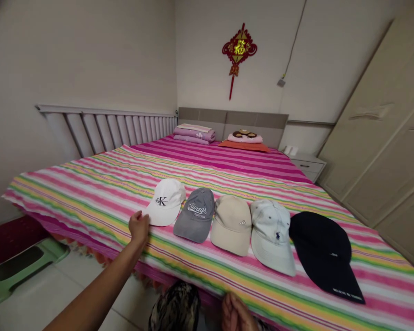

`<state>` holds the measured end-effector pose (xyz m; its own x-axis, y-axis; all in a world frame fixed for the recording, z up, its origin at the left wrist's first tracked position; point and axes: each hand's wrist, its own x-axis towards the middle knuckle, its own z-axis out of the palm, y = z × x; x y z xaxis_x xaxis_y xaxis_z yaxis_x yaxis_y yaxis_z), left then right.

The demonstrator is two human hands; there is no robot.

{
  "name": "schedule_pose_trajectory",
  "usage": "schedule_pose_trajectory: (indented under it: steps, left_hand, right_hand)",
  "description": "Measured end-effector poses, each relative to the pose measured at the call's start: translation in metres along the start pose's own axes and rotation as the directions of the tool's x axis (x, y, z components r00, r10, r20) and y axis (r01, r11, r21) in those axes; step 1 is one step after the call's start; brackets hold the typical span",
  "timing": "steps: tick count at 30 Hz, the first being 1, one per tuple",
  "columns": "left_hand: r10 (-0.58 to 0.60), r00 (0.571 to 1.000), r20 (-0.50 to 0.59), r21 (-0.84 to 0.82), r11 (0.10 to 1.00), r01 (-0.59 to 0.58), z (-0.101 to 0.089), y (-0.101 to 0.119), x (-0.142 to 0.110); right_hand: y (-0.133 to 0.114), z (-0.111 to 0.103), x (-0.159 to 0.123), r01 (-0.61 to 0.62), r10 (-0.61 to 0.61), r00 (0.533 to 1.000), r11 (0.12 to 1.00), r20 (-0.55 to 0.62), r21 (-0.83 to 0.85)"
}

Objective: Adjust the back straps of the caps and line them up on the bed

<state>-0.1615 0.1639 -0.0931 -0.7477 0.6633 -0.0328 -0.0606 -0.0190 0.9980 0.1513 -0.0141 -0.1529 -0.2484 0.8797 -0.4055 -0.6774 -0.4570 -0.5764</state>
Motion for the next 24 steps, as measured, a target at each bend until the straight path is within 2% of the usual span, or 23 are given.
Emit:
schedule_pose_trajectory:
  steps: [2,4,5,8,9,10,12,17,24]
  left_hand:
    - [-0.101,0.989,0.104,-0.031,0.994,0.105,-0.002,-0.01,-0.03]
    - [-0.215,0.937,0.276,-0.032,0.972,0.233,-0.003,-0.018,-0.056]
    - [-0.289,0.886,0.362,-0.033,0.946,0.322,-0.002,-0.02,-0.066]
    - [-0.492,0.668,0.559,-0.064,0.777,0.626,0.002,-0.016,-0.08]
    - [-0.527,0.609,0.593,-0.081,0.713,0.696,0.005,-0.013,-0.081]
    - [-0.545,0.577,0.608,-0.098,0.67,0.736,0.009,-0.01,-0.081]
    - [-0.556,0.585,0.591,-0.123,0.654,0.746,0.017,-0.006,-0.079]
    - [-0.559,0.66,0.502,-0.173,0.683,0.71,0.035,-0.011,-0.086]
    - [-0.502,0.724,0.473,-0.224,0.726,0.65,0.042,-0.01,-0.104]
  right_hand:
    - [-0.017,0.002,-0.001,0.067,-0.06,0.993,0.995,-0.1,0.069]
    - [-0.038,0.001,-0.003,0.174,-0.153,0.972,0.978,-0.178,0.113]
    - [-0.048,-0.001,-0.005,0.215,-0.183,0.957,0.968,-0.223,0.128]
    - [-0.074,-0.005,-0.011,0.295,-0.222,0.879,0.949,-0.422,0.114]
    - [-0.08,-0.005,-0.013,0.303,-0.224,0.853,0.948,-0.472,0.098]
    - [-0.084,-0.005,-0.014,0.303,-0.222,0.835,0.95,-0.503,0.082]
    - [-0.09,-0.002,-0.013,0.294,-0.218,0.828,0.953,-0.517,0.07]
    - [-0.103,0.005,0.005,0.325,-0.232,0.804,0.943,-0.547,0.078]
    - [-0.111,-0.003,0.018,0.417,-0.277,0.741,0.904,-0.611,0.096]
